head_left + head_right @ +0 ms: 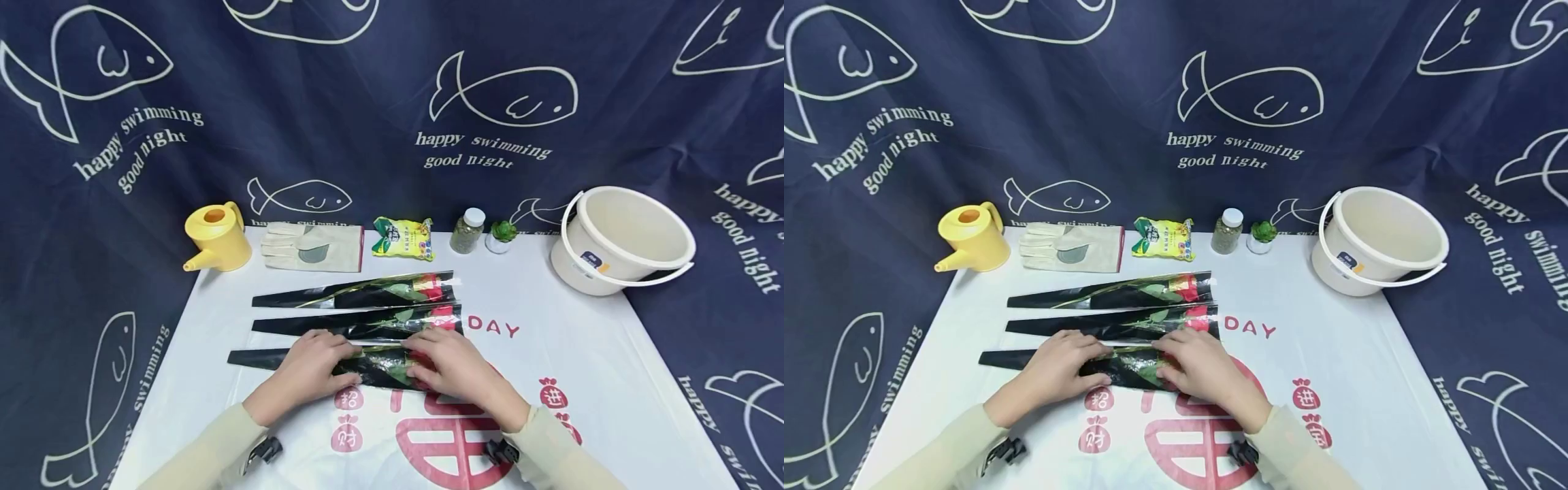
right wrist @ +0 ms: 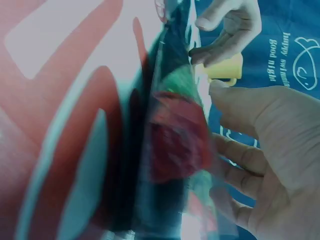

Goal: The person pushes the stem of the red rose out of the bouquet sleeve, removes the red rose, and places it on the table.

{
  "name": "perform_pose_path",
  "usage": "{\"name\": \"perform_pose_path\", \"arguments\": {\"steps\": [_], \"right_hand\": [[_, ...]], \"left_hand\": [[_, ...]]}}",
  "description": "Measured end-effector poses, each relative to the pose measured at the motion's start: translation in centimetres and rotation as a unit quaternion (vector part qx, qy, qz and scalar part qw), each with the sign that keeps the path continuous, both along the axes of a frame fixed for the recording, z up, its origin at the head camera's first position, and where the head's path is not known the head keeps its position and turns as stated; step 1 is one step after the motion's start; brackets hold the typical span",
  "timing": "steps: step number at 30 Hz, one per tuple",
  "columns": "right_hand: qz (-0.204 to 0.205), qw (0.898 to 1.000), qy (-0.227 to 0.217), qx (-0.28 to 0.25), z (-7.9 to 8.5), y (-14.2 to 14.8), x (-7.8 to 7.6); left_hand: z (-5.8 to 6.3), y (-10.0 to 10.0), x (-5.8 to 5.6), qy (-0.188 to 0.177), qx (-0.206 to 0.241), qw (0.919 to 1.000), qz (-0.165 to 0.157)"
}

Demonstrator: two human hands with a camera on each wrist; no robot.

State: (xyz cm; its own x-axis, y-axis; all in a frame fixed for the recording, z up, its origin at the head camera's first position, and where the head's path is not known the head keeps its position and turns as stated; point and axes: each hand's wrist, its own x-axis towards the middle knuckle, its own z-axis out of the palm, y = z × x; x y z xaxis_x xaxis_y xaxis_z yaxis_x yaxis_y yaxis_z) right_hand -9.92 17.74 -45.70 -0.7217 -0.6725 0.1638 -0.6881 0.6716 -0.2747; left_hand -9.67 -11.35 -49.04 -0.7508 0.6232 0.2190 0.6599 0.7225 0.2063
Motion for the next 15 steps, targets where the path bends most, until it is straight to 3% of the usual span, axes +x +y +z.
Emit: {"name": "perform_pose_path", "arguments": {"steps": [6,10,15], "right_hand": [[0.009,0.999,-0.025,0.033,-1.2,-0.3,0.7],[0.017,0.998,-0.043,0.035,-1.2,-0.2,0.9],[0.025,0.999,-0.038,0.029,-1.2,0.1,0.9]], "left_hand": [[-1.6,-1.2,0.7,-0.005,0.012,0.9998,-0.015],[-1.7,-1.3,0.9,-0.019,0.009,0.9995,-0.025],[-1.6,-1.4,1.0,-0.041,-0.007,0.9991,-0.007]]}}
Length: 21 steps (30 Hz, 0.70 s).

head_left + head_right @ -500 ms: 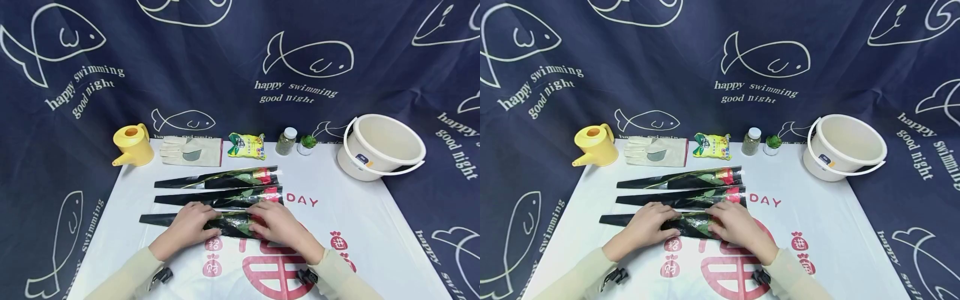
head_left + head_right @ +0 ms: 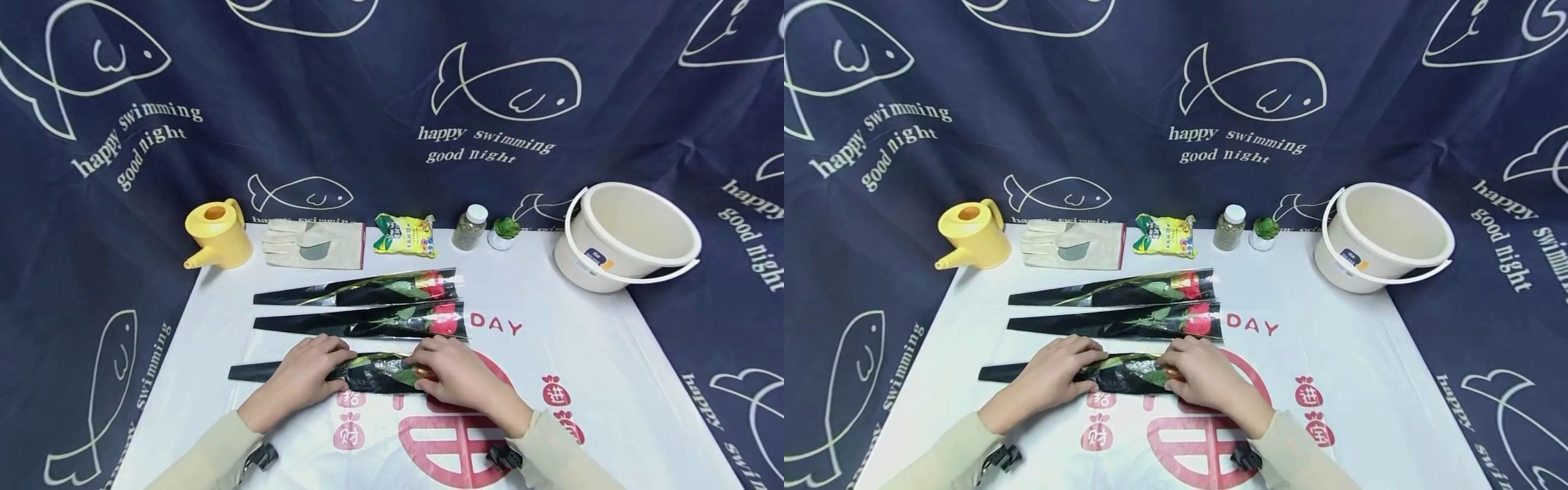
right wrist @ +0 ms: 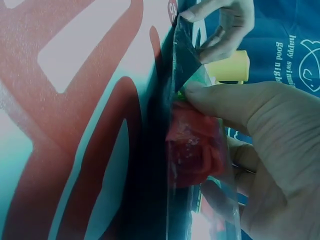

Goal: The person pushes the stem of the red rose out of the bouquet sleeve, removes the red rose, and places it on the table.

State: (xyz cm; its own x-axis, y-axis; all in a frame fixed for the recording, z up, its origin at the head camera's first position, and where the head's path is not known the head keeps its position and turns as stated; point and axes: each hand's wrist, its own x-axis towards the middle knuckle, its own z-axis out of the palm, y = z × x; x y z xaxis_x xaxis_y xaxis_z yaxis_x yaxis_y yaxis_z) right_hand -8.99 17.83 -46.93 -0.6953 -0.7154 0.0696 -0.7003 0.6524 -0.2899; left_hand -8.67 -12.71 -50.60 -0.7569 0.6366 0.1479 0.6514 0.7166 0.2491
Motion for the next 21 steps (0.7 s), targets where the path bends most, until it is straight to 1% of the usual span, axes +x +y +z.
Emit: {"name": "perform_pose_path", "arguments": {"steps": [4,9,14,16,18,21], "right_hand": [[-0.006,1.0,-0.004,0.007,0.0,0.1,0.2],[-0.023,0.999,-0.01,0.032,-0.2,-0.3,0.4],[-0.026,0.999,0.004,0.036,-0.2,-0.5,0.5],[-0.024,0.999,0.017,0.029,0.1,-0.6,0.4],[-0.021,0.999,0.033,0.019,0.5,-0.5,0.2],[-0.017,0.998,0.062,-0.002,1.8,-0.3,-0.6]], "left_hand": [[0.0,0.1,0.1,-0.008,-0.014,0.9999,0.006],[0.0,0.4,0.2,0.001,-0.024,0.9997,0.003],[0.2,0.6,0.1,0.006,-0.021,0.9998,0.004],[0.5,0.6,0.0,0.006,-0.013,0.9999,0.007],[1.0,0.5,-0.4,0.009,-0.005,0.9999,0.007],[2.4,0.4,-1.2,0.012,0.011,0.9998,0.01]]}}
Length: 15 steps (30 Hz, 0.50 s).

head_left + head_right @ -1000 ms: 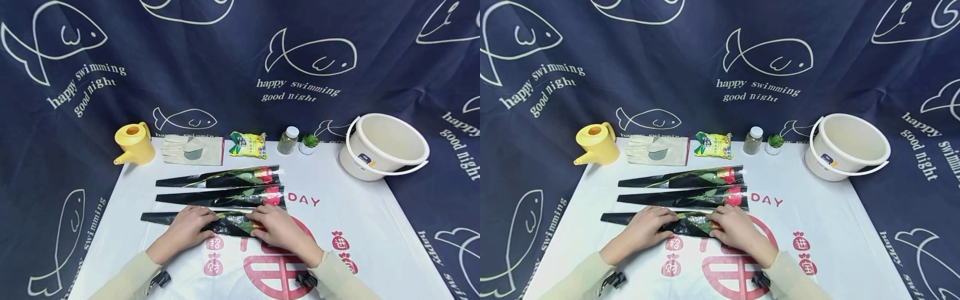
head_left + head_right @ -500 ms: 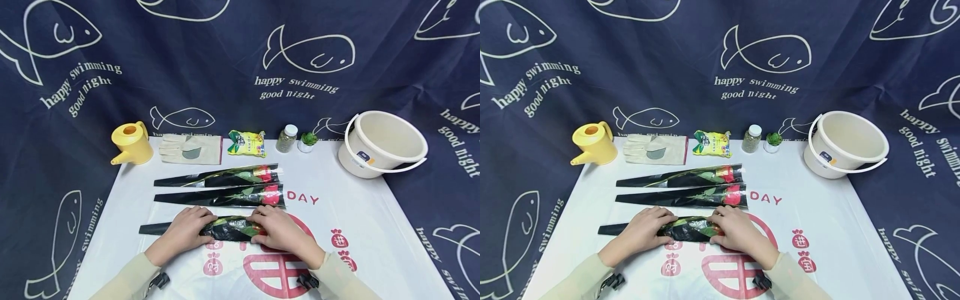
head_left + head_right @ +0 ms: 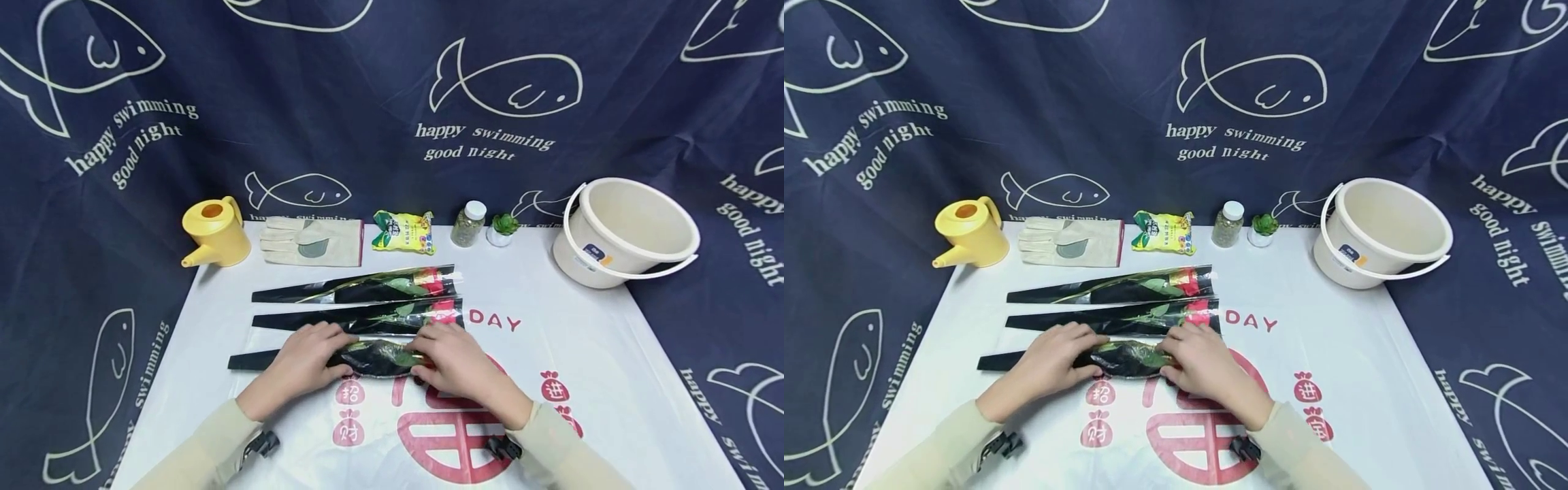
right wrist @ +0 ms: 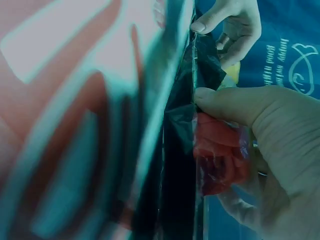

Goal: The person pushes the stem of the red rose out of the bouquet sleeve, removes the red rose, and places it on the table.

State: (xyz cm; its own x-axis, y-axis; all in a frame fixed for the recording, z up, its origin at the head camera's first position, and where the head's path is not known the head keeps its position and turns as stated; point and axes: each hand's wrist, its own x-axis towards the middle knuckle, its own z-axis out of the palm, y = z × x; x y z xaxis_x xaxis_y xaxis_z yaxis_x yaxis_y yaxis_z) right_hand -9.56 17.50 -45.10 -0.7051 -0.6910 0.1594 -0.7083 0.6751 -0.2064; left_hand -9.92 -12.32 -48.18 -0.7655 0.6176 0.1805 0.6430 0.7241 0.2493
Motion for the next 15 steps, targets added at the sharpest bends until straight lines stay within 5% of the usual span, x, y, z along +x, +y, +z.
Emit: {"name": "perform_pose_path", "arguments": {"steps": [9,15], "right_hand": [[0.01,0.99,0.132,-0.054,6.2,1.5,-4.1],[-0.002,0.981,0.179,-0.071,8.2,2.7,-5.3]], "left_hand": [[5.5,-0.1,-4.6,0.02,0.055,0.9979,0.028],[7.4,-0.6,-7.0,-0.074,0.078,0.9933,0.04]]}}
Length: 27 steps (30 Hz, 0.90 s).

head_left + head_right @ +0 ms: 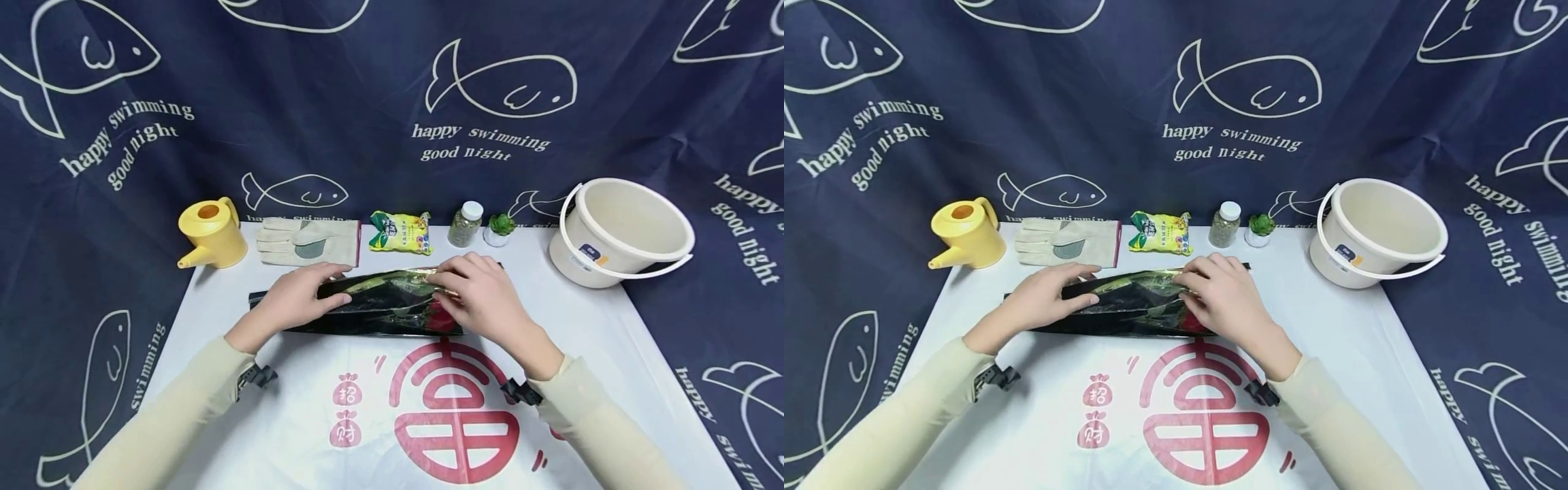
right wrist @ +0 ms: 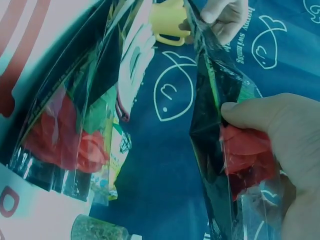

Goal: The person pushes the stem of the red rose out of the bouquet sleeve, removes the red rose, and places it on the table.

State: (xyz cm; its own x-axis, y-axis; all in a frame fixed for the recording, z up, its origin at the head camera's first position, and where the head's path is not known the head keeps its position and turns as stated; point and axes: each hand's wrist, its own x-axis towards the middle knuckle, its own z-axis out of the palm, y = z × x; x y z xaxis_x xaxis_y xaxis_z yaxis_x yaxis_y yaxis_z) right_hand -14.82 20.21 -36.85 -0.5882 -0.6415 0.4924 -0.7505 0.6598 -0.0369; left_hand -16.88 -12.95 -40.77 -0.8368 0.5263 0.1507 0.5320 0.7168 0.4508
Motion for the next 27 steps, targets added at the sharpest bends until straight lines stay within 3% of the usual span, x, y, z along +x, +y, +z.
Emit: {"name": "perform_pose_path", "arguments": {"steps": [2,5,9,12,15,18,22,24,25,26,27], "right_hand": [[-0.005,1.0,0.0,-0.002,0.0,0.3,0.0],[-0.003,1.0,-0.003,-0.005,-0.2,0.5,0.1],[0.004,1.0,-0.009,-0.005,-0.6,0.6,0.2],[0.003,1.0,-0.014,-0.003,-0.7,0.7,0.2],[0.003,1.0,-0.009,-0.021,-0.8,0.7,0.4],[0.037,0.993,0.041,-0.104,-1.1,0.3,1.1],[0.142,0.956,0.126,-0.223,-2.0,-1.0,2.8],[0.151,0.952,0.077,-0.256,-3.4,-1.4,3.6],[0.138,0.951,0.007,-0.275,-3.8,-1.5,3.9],[0.118,0.943,-0.088,-0.298,-4.3,-1.5,4.2],[0.091,0.92,-0.194,-0.329,-4.9,-1.5,4.3]], "left_hand": [[0.1,-0.1,-0.6,-0.046,0.027,0.9985,-0.017],[-0.1,-0.2,-1.2,-0.12,0.064,0.9895,-0.049],[-0.6,0.1,-1.6,-0.218,0.103,0.9667,-0.087],[-0.8,0.4,-1.6,-0.262,0.12,0.9525,-0.099],[-1.0,0.6,-1.5,-0.272,0.131,0.9492,-0.09],[-1.2,0.6,-1.6,-0.26,0.143,0.9524,-0.069],[-1.4,0.4,-1.9,-0.236,0.163,0.9569,-0.048],[-1.3,0.3,-2.0,-0.229,0.173,0.9571,-0.042],[-1.2,0.3,-2.1,-0.227,0.179,0.9564,-0.041],[-1.1,0.3,-2.1,-0.228,0.185,0.9549,-0.041],[-1.0,0.3,-2.1,-0.228,0.188,0.9544,-0.04]]}}
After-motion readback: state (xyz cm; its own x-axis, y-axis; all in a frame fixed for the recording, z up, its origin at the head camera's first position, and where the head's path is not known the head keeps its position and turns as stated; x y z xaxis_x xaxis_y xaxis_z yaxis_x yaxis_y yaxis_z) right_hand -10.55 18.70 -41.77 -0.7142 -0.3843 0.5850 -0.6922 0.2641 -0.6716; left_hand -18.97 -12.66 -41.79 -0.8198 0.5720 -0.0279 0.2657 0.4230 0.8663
